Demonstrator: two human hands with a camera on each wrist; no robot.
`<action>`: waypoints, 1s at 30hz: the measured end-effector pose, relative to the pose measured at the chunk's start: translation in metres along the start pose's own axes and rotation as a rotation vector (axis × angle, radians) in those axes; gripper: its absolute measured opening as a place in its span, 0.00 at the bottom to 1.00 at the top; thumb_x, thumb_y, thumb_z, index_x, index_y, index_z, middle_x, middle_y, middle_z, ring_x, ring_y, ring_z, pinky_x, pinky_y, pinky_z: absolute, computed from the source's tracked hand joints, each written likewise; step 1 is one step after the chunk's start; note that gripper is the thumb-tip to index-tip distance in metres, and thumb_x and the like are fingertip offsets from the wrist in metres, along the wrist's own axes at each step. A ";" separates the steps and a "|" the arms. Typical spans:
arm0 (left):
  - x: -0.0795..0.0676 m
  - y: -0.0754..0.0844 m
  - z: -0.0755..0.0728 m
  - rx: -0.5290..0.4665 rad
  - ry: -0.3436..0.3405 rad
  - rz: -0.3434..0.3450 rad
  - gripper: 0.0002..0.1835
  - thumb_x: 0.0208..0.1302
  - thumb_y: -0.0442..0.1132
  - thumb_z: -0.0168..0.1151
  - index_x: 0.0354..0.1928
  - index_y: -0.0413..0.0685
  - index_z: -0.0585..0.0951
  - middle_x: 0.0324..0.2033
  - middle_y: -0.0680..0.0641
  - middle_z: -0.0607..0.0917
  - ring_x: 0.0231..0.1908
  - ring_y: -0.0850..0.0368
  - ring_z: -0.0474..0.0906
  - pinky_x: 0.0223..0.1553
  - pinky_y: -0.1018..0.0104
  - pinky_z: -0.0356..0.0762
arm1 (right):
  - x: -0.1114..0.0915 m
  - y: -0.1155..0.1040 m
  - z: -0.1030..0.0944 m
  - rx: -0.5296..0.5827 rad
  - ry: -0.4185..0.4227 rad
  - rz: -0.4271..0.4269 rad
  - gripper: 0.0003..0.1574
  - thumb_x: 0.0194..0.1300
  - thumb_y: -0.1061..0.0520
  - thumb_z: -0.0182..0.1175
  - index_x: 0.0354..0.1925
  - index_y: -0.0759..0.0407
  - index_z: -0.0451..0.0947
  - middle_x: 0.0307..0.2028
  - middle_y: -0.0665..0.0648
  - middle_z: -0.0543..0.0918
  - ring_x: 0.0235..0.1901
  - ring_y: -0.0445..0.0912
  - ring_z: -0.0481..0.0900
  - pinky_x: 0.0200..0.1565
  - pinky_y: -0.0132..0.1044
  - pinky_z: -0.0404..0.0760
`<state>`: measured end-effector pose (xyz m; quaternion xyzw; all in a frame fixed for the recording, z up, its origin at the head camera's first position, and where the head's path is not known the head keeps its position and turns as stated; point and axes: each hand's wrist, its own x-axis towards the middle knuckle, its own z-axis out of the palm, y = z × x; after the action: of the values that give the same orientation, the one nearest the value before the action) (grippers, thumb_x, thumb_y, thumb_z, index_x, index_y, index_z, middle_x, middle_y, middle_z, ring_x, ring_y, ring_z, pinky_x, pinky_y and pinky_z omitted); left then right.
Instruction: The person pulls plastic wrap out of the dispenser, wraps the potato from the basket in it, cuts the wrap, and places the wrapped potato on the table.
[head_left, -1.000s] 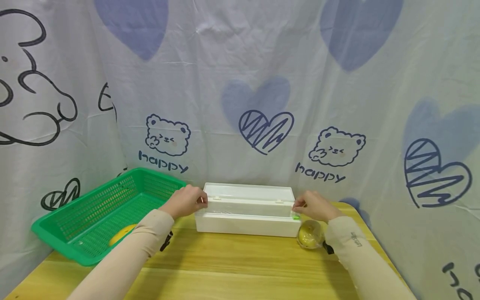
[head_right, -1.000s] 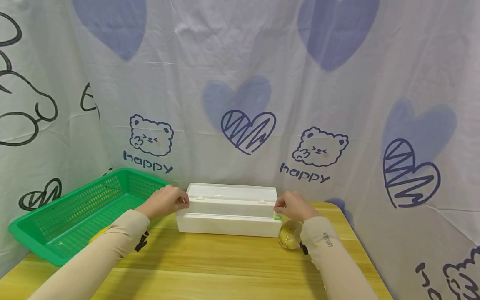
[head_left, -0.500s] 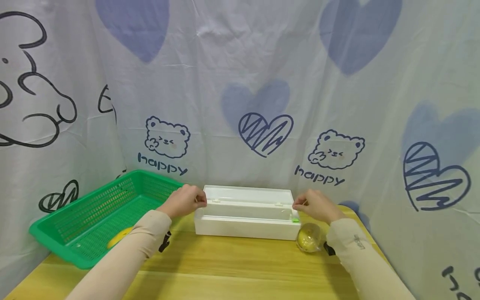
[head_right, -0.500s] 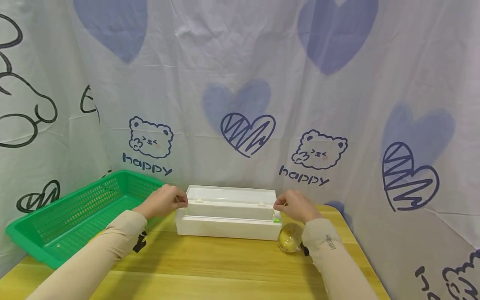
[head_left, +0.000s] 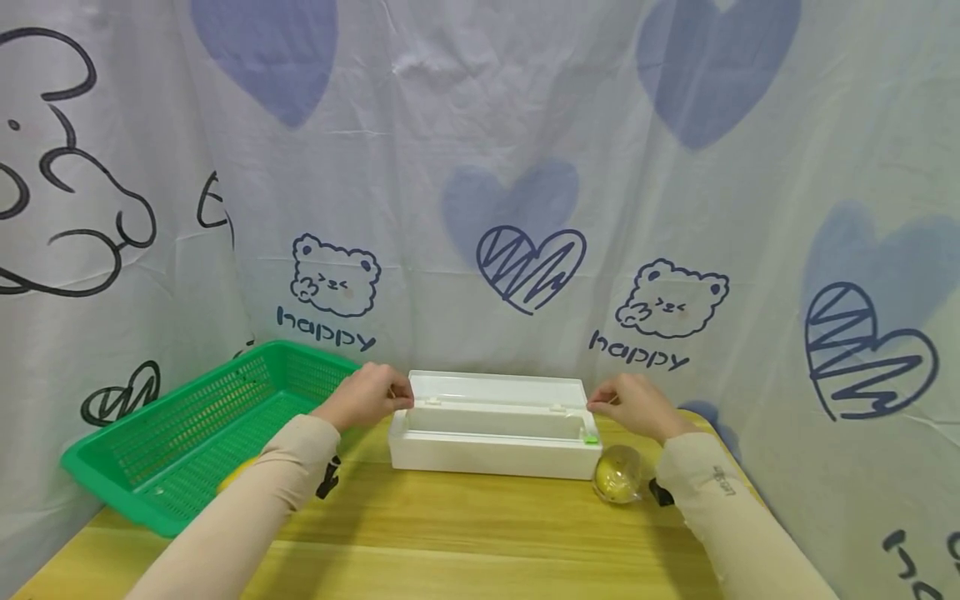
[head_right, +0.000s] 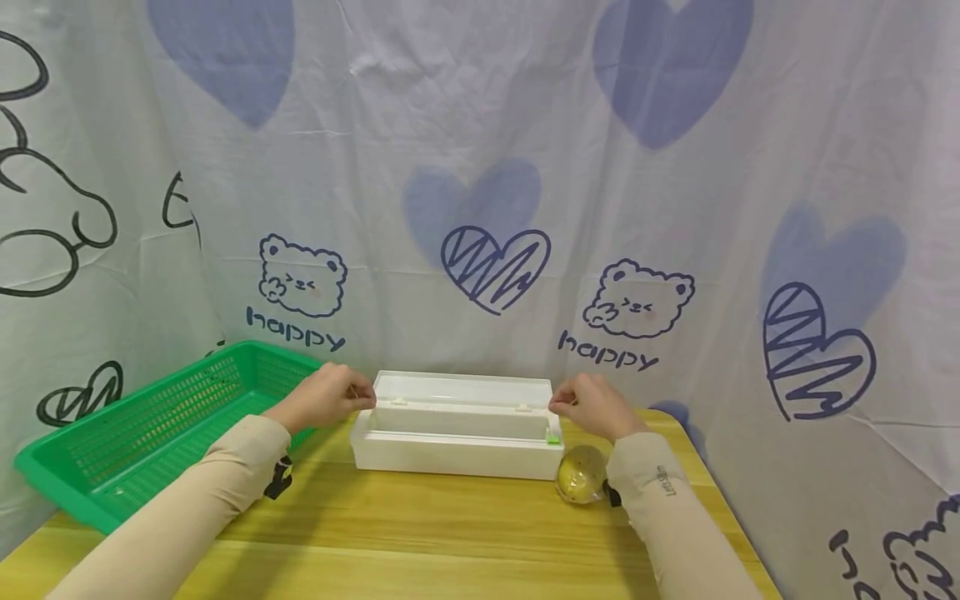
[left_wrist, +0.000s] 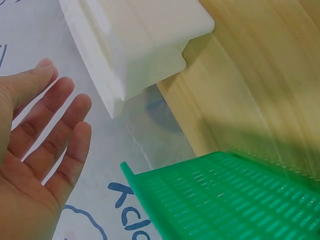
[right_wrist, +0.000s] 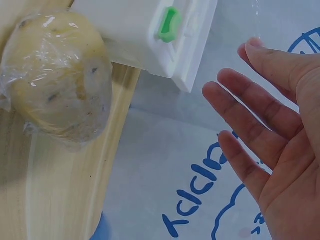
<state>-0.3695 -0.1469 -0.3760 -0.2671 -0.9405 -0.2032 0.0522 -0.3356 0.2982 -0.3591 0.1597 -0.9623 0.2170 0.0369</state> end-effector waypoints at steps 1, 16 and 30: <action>0.000 0.000 0.000 -0.003 -0.002 -0.001 0.05 0.72 0.39 0.72 0.37 0.50 0.92 0.36 0.52 0.93 0.36 0.59 0.87 0.42 0.57 0.88 | 0.000 0.000 0.000 0.002 0.003 -0.006 0.07 0.74 0.56 0.69 0.42 0.58 0.92 0.40 0.56 0.94 0.43 0.49 0.89 0.54 0.51 0.88; 0.003 0.005 -0.020 -0.017 0.004 -0.013 0.06 0.74 0.40 0.70 0.39 0.49 0.93 0.38 0.50 0.94 0.41 0.54 0.89 0.48 0.52 0.89 | 0.000 -0.010 -0.016 0.022 0.003 0.051 0.09 0.75 0.55 0.68 0.45 0.58 0.91 0.43 0.56 0.92 0.47 0.51 0.88 0.56 0.52 0.88; 0.002 0.012 -0.036 -0.077 0.047 -0.065 0.06 0.74 0.40 0.70 0.38 0.50 0.93 0.39 0.48 0.94 0.41 0.53 0.89 0.47 0.53 0.89 | 0.001 -0.014 -0.025 0.032 0.058 0.058 0.08 0.76 0.54 0.67 0.44 0.55 0.90 0.40 0.54 0.92 0.43 0.48 0.86 0.55 0.53 0.87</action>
<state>-0.3653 -0.1508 -0.3386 -0.2332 -0.9388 -0.2470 0.0571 -0.3320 0.2972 -0.3305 0.1258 -0.9615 0.2379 0.0559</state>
